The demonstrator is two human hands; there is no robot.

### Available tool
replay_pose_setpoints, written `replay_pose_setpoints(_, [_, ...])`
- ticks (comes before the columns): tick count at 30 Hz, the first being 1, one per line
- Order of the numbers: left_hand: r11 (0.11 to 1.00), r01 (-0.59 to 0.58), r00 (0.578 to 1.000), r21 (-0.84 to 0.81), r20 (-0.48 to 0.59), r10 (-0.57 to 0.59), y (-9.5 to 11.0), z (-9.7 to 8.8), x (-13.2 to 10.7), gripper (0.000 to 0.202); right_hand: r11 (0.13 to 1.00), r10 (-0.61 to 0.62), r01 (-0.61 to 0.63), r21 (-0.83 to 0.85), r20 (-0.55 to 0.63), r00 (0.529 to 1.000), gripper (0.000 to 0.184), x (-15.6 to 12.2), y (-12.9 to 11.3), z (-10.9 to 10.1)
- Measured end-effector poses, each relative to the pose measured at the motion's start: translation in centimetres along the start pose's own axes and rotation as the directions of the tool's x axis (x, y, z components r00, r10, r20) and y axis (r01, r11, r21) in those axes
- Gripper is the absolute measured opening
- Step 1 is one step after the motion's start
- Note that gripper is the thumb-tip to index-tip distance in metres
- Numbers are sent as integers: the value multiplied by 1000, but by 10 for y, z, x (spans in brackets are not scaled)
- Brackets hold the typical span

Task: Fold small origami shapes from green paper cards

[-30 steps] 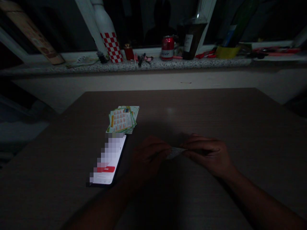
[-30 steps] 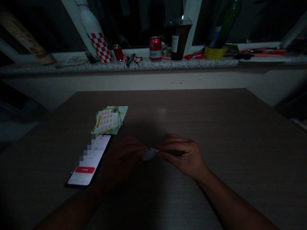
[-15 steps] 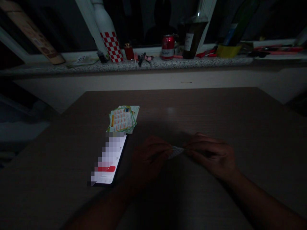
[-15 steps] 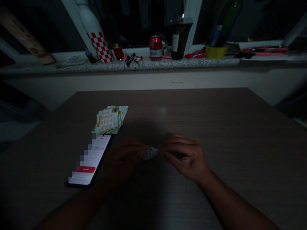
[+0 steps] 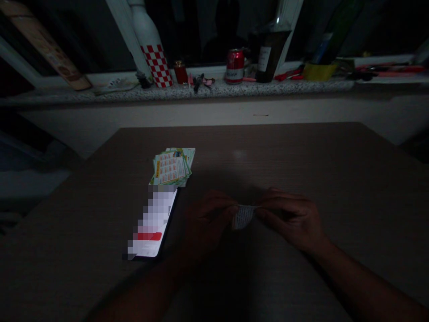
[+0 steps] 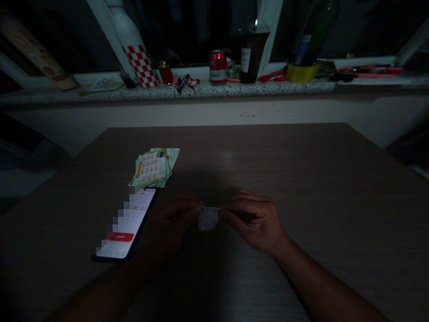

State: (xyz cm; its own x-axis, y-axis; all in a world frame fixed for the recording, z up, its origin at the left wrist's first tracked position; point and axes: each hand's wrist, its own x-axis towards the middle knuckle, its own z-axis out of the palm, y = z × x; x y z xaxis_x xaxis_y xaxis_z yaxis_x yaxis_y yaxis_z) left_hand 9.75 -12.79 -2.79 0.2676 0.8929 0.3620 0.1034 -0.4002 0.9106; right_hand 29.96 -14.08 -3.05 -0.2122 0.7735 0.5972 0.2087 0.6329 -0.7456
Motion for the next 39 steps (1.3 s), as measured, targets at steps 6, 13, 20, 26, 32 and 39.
replay_pose_setpoints(6, [991,112,993,-73,-33,-115,4,3,4,6,999,42,-41,3,-34,999,14,-1,1,0])
replay_pose_setpoints(13, [982,150,982,-114,-94,-161,0,3,4,3,989,142,-141,36,-14,990,9,-2,6,5])
replay_pose_setpoints(20, [936,290,939,-200,-130,-319,-3,0,5,4,979,204,-201,45,-56,977,9,-6,9,1])
replay_pose_setpoints(26, [929,295,947,-221,-58,-315,-1,4,5,5,970,232,-232,75,-3,973,8,-5,7,4])
replay_pose_setpoints(32, [916,324,938,-236,-51,-344,-1,6,8,7,980,194,-193,43,-14,981,8,-4,5,8])
replay_pose_setpoints(39, [892,378,913,-247,-59,-403,0,7,9,8,968,251,-250,30,-29,968,8,-5,7,9])
